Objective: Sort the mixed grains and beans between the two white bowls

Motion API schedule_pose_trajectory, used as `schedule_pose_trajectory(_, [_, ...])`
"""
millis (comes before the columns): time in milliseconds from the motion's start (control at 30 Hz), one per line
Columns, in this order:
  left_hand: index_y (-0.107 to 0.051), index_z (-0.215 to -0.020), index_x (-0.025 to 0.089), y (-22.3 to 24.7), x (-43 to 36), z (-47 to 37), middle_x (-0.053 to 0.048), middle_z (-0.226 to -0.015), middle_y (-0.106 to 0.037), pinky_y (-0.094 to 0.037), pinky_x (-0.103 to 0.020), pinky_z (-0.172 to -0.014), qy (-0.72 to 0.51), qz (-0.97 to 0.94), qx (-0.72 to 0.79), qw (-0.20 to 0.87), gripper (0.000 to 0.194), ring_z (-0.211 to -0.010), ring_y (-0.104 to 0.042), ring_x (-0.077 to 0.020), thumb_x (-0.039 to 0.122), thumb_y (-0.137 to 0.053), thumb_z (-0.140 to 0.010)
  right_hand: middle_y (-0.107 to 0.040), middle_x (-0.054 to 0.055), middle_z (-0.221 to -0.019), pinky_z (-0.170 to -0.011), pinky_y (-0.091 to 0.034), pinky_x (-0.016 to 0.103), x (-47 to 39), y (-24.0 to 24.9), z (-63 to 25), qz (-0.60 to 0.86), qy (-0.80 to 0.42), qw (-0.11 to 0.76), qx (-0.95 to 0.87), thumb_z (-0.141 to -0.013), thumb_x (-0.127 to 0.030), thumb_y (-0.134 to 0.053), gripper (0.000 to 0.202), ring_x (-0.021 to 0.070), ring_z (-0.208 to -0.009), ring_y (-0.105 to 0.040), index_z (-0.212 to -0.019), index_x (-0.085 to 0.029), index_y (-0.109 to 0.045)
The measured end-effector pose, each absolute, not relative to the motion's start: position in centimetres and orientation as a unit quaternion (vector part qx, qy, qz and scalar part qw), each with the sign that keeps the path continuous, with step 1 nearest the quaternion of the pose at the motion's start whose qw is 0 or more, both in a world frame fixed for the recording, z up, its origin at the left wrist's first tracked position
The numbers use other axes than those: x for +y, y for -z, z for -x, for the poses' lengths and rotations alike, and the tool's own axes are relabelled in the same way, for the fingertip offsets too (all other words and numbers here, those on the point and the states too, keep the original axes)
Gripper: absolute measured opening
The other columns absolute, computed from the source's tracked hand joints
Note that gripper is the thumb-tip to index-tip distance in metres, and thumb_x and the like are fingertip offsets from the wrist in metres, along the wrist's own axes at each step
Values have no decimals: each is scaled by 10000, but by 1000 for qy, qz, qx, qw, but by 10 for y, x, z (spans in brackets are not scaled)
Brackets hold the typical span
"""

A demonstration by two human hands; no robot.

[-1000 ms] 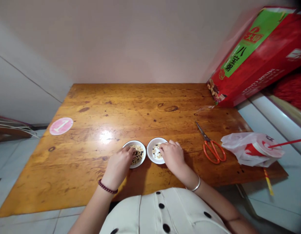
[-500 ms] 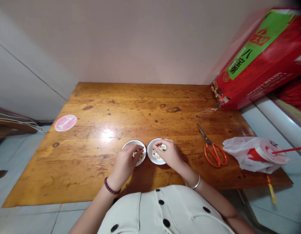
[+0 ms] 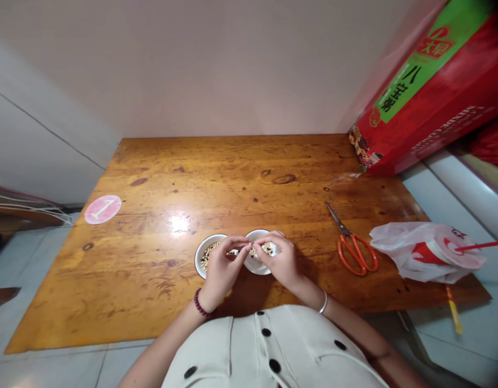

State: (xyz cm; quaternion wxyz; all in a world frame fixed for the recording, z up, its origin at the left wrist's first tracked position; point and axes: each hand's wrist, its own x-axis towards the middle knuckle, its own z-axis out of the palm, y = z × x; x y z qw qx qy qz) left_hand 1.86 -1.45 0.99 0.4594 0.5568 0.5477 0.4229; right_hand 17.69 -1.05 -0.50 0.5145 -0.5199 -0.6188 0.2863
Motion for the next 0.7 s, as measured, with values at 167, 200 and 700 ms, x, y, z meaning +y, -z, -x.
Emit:
schedule_pose_trajectory(167, [-694, -948, 175, -9, -16, -18, -74, -900, -748, -570, -222, -640, -408, -566, 556, 452, 238, -862, -734, -195, 402, -689, -877, -733, 18, -737, -790, -497, 345, -10, 3, -177, 522, -290, 508, -621, -813, -246, -694, 83, 182, -737, -664, -735, -232, -718])
schedule_pose_trajectory(200, [-695, -945, 174, -9, -16, -18, -74, -897, -748, -567, -221, -636, -407, -565, 557, 453, 238, -858, -732, -193, 402, -687, -878, -733, 17, -736, -789, -497, 344, -10, 3, -177, 521, -290, 510, -620, -812, -247, -694, 83, 182, -733, -663, -734, -232, -719])
schedule_pose_trajectory(700, [-721, -936, 190, -8, -15, -15, -61, -903, -744, -564, -215, -629, -403, -576, 561, 437, 213, -841, -709, -179, 392, -680, -880, -734, 22, -747, -788, -491, 348, -12, 5, -178, 521, -286, 496, -633, -826, -256, -685, 98, 187, -749, -659, -737, -235, -718])
